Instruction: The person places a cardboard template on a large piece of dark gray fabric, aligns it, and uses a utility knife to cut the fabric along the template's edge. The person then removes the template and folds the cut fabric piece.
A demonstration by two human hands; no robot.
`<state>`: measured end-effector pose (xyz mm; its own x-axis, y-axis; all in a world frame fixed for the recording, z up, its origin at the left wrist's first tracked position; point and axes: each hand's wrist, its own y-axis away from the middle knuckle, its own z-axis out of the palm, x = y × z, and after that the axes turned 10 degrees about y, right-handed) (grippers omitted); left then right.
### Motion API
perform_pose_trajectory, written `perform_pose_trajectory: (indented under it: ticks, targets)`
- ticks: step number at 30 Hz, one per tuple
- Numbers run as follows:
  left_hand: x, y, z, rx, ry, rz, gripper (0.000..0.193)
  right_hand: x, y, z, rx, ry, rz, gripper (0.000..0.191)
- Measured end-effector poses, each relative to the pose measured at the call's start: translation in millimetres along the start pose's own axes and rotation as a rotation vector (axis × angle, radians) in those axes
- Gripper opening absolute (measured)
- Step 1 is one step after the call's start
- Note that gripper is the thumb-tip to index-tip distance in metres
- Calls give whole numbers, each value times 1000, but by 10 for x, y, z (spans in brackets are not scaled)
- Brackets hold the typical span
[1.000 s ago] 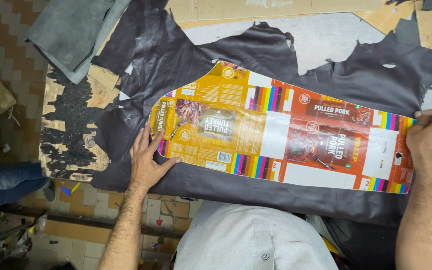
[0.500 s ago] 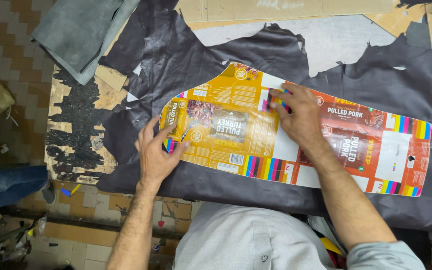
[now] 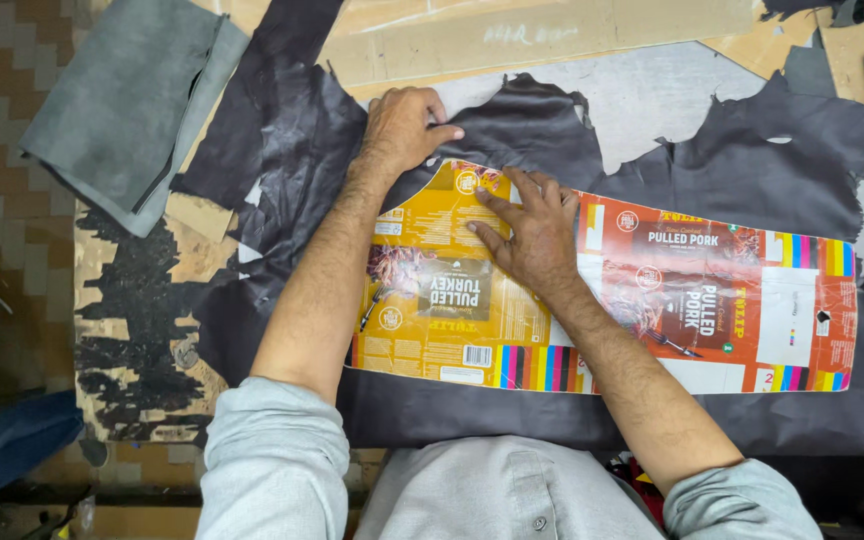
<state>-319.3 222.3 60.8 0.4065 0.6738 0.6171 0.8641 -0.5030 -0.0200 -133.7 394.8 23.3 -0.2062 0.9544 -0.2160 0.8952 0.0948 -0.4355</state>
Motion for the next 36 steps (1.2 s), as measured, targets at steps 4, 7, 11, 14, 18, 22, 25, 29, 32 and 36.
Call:
perform_pose_trajectory:
  ticks: [4, 7, 11, 14, 18, 22, 25, 29, 32, 36]
  targets:
    - [-138, -88, 35, -6, 91, 155, 26, -10, -23, 15, -24, 11, 16, 42]
    - [-227, -125, 52, 38, -13, 328, 26, -16, -44, 26, -38, 11, 23, 42]
    - [-334, -179, 71, 90, -150, 494, 29, -10, -63, 54, -46, 16, 27, 43]
    - [-397, -213, 71, 100, -125, 494, 28, -11, -63, 56, -61, 5, 33, 43]
    - [-385, -206, 62, 73, -69, 416, 29, -35, -78, 20, -36, 2, 30, 43]
    - [-261, -69, 1, 230, -102, 405, 22, -29, -48, -35, 39, -66, 21, 40]
    - [-261, 566, -163, 415, 25, 380, 24, 72, 283, -224, 105, -153, 39, 44]
    - [-346, 1989, -419, 271, 84, 213, 31, 392, 1203, -770, 52, -205, 151, 52]
    - [-349, 2821, -447, 134, 4, 15, 69, 848, 1893, -1330, -29, -23, 280, 66]
    - [-360, 3201, -245, 82, -105, -28, 93, 1431, 2434, -1802, -171, 247, 391, 87]
